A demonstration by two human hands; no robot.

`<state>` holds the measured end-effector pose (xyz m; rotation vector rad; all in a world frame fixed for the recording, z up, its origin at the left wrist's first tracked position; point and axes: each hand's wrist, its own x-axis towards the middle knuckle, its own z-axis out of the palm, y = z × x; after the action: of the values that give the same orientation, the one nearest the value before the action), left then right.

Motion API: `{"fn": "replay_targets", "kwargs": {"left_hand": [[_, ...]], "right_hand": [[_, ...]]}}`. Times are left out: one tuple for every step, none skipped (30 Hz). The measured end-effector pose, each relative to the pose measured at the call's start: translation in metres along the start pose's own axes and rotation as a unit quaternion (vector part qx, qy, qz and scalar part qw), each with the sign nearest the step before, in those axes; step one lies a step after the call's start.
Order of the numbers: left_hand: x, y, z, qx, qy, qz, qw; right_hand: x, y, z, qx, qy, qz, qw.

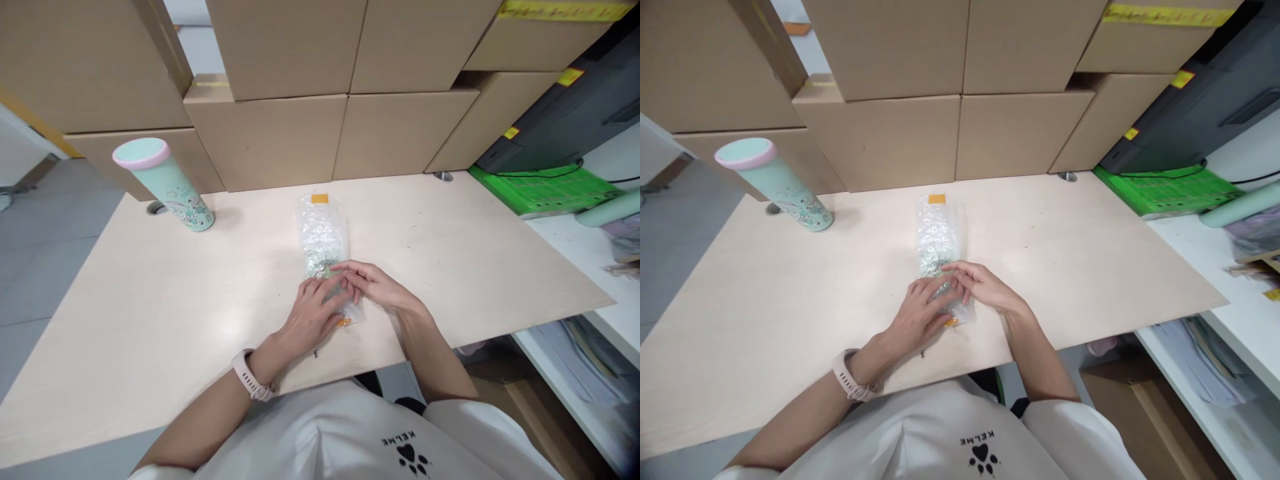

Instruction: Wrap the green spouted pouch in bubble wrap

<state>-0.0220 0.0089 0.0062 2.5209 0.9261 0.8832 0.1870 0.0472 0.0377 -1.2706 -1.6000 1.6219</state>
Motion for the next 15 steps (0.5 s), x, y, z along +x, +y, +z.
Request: {"fn": "replay_targets", "kwargs": {"left_hand": [[0.001,0.0,0.0,0.016,-0.012,0.01,1.0],[0.001,0.001,-0.001,0.028,-0.021,0.012,0.999],[0.002,0.001,-0.001,0.036,-0.028,0.009,0.999],[0.002,0.001,-0.002,0.039,-0.034,0.004,0.999],[0.003,0.001,-0.003,0.041,-0.04,0.001,0.998],[0.003,0.002,-0.003,0.043,-0.045,-0.001,0.998],[0.003,0.002,-0.004,0.044,-0.048,-0.002,0.998],[0.003,0.002,-0.005,0.045,-0.051,-0.004,0.998],[0.003,0.002,-0.005,0.044,-0.052,-0.007,0.998],[0.003,0.002,-0.005,0.041,-0.051,-0.01,0.998],[0.003,0.002,-0.005,0.036,-0.047,-0.011,0.998],[0.003,0.002,-0.004,0.031,-0.041,-0.011,0.999],[0.003,0.002,-0.004,0.025,-0.033,-0.009,0.999],[0.003,0.003,-0.003,0.019,-0.024,-0.007,1.0],[0.002,0.003,-0.003,0.013,-0.015,-0.004,1.0]], "right_hand": [[0.001,0.001,0.0,0.004,0.005,0.006,1.0],[0.001,0.002,-0.001,0.005,0.02,0.01,1.0],[0.001,0.003,-0.003,-0.004,0.051,0.009,0.999],[0.002,0.003,-0.004,-0.028,0.101,0.004,0.994],[0.001,0.003,-0.006,-0.073,0.164,0.0,0.984],[0.001,0.002,-0.008,-0.136,0.226,0.003,0.965],[0.001,0.001,-0.009,-0.206,0.272,0.016,0.94],[0.001,0.0,-0.01,-0.271,0.29,0.032,0.917],[0.0,-0.001,-0.011,-0.322,0.28,0.045,0.903],[0.0,-0.002,-0.01,-0.353,0.249,0.048,0.901],[0.0,-0.003,-0.009,-0.363,0.212,0.04,0.907],[0.0,-0.003,-0.007,-0.352,0.18,0.024,0.918],[0.0,-0.002,-0.004,-0.323,0.155,0.006,0.933],[0.001,-0.001,-0.001,-0.277,0.136,-0.007,0.951],[0.002,0.0,0.002,-0.212,0.12,-0.014,0.97]]}}
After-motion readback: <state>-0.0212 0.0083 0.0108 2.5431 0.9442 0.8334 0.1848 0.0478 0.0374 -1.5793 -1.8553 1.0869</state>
